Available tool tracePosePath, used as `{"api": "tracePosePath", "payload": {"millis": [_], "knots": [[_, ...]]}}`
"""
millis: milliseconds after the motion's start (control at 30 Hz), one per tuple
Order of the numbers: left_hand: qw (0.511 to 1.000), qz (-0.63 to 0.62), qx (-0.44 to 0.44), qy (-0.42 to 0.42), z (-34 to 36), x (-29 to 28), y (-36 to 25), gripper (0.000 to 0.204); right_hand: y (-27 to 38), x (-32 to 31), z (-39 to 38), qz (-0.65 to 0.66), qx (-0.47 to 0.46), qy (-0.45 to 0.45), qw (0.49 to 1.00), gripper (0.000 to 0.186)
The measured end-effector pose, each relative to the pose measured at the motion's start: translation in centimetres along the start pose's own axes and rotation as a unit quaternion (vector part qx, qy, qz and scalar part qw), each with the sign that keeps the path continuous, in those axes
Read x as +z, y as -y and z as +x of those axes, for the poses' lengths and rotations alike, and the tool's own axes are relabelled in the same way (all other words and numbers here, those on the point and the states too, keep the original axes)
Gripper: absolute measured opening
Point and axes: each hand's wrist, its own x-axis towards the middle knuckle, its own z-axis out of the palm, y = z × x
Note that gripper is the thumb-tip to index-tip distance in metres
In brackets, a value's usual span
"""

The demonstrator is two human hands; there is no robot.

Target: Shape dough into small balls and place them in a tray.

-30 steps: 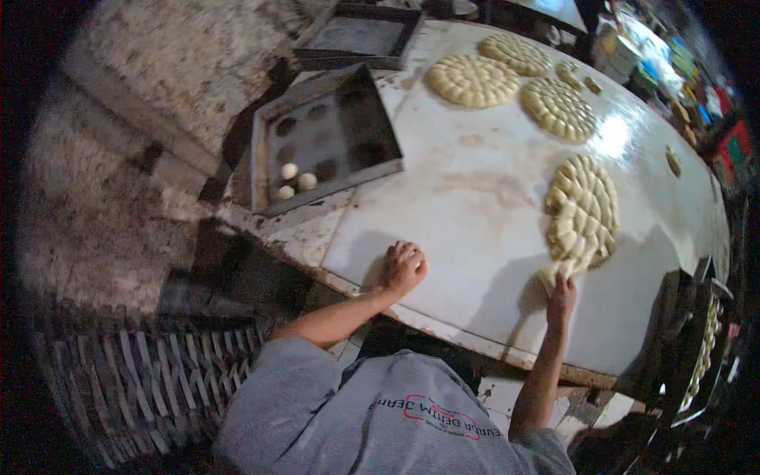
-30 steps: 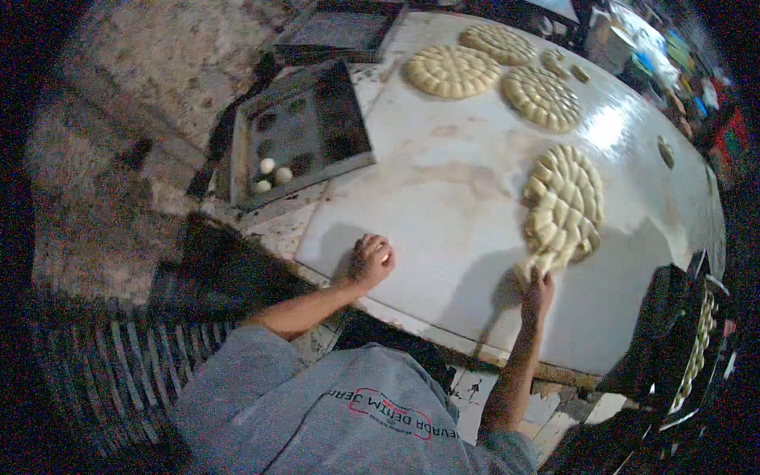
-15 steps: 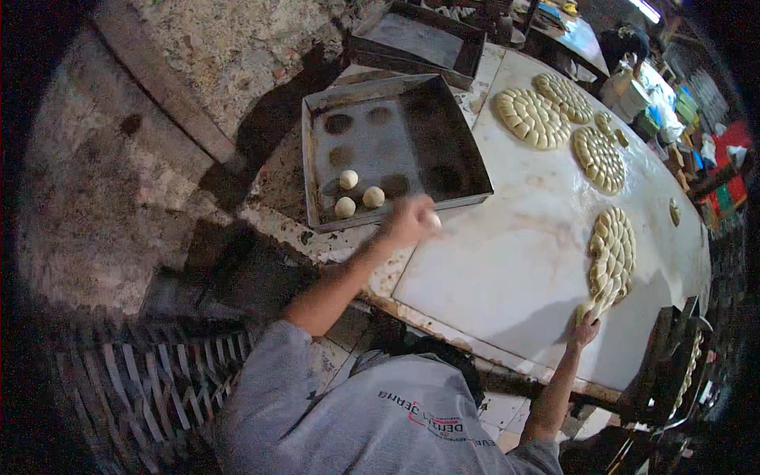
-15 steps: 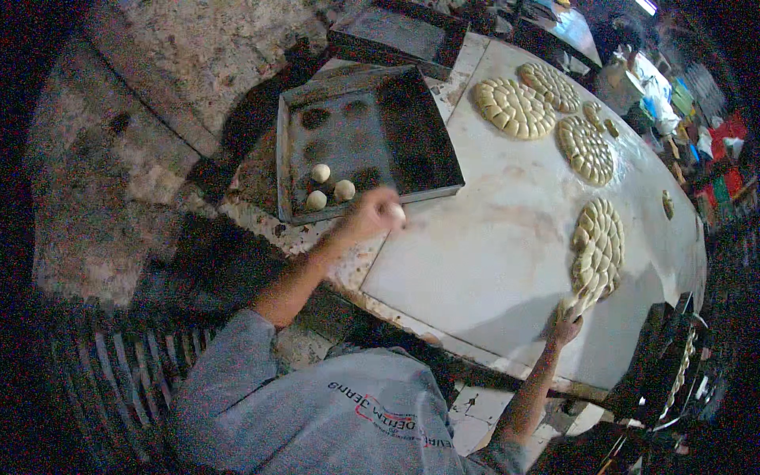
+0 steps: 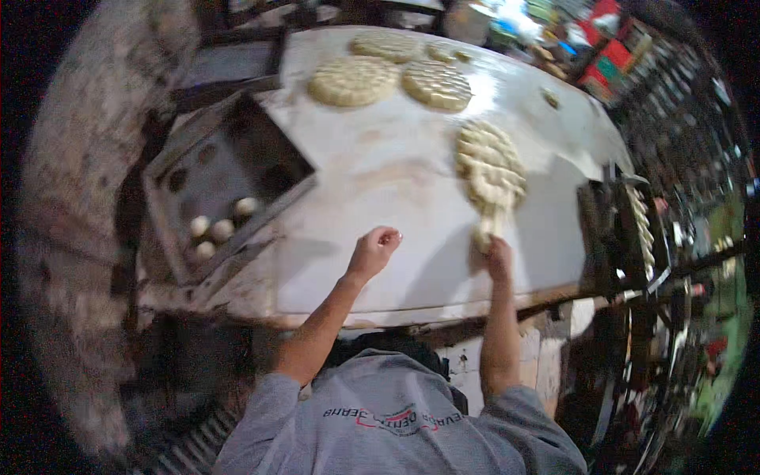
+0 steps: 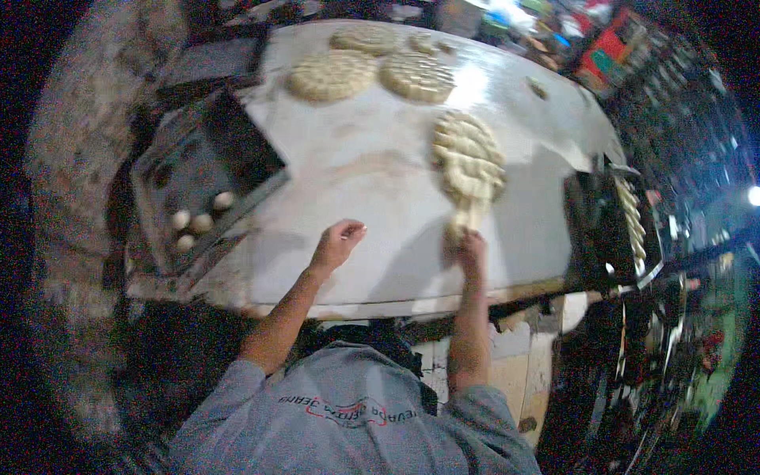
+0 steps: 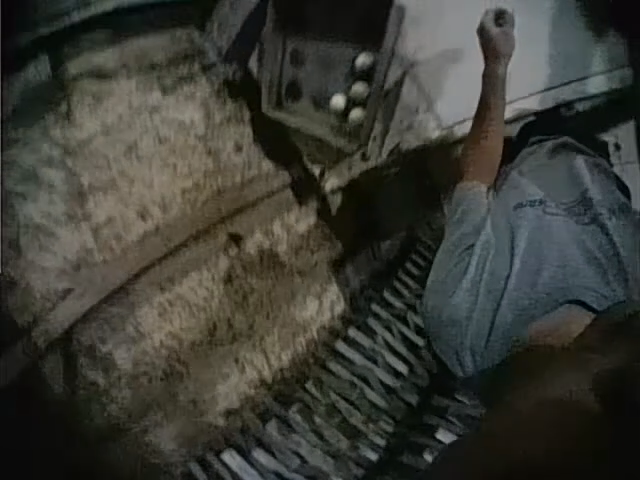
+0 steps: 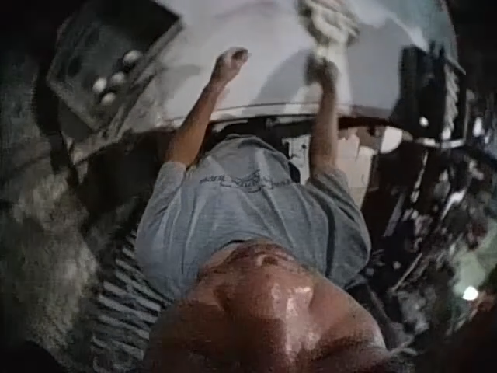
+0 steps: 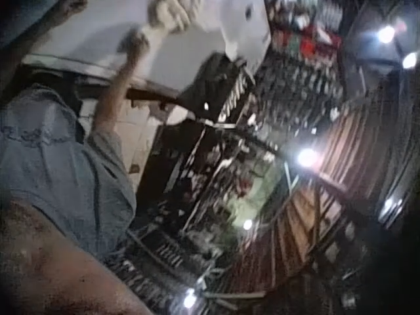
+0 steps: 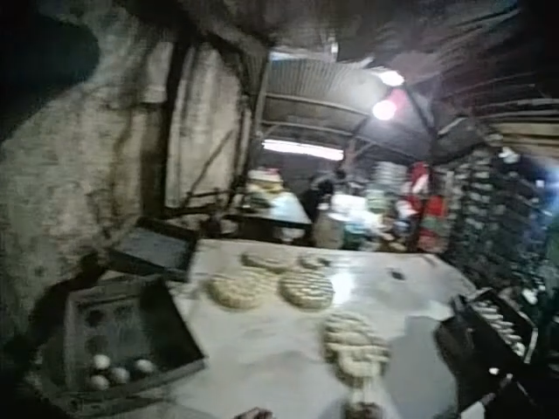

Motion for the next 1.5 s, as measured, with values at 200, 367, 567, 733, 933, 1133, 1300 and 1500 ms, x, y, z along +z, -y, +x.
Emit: {"api": "tracePosePath", "payload": {"millis": [200, 367, 567, 733, 933, 1133, 1300, 1500], "knots": [[0.926, 0.378, 0.017, 0.013, 4.8, 19.4, 2.0, 0.036, 7.7, 0.0, -1.9, 0.276, 0.222, 0.045, 0.934, 0.029], [0.968, 0.201, -0.136, 0.065, 4.0, 26.1, -0.5, 0.048, 4.6, -2.0, -2.7, 0.448, 0.220, 0.038, 0.866, 0.028], [0.982, 0.106, -0.158, 0.022, -4.7, 16.6, 1.8, 0.043, 7.1, 1.1, -7.6, 0.181, 0.189, 0.124, 0.957, 0.037], [0.969, 0.133, -0.209, -0.020, -9.7, 6.3, 0.7, 0.031, 9.1, 6.1, -9.8, 0.106, 0.172, 0.231, 0.952, 0.034], [0.962, 0.118, -0.188, -0.158, -11.1, -1.3, 0.9, 0.024, 13.6, 11.0, -11.3, 0.041, 0.177, 0.267, 0.946, 0.037], [0.969, 0.052, -0.168, -0.176, -9.6, -7.1, 4.0, 0.027, 14.5, 18.7, -13.7, 0.053, 0.121, 0.338, 0.932, 0.032], [0.963, 0.047, -0.086, -0.252, -9.7, -9.5, 4.8, 0.024, 11.3, 14.8, -12.3, 0.183, 0.193, -0.035, 0.963, 0.034], [0.900, 0.413, 0.135, 0.035, -5.2, -11.9, 2.8, 0.029, 9.9, 7.6, -9.5, -0.444, -0.146, 0.036, 0.883, 0.031]]}}
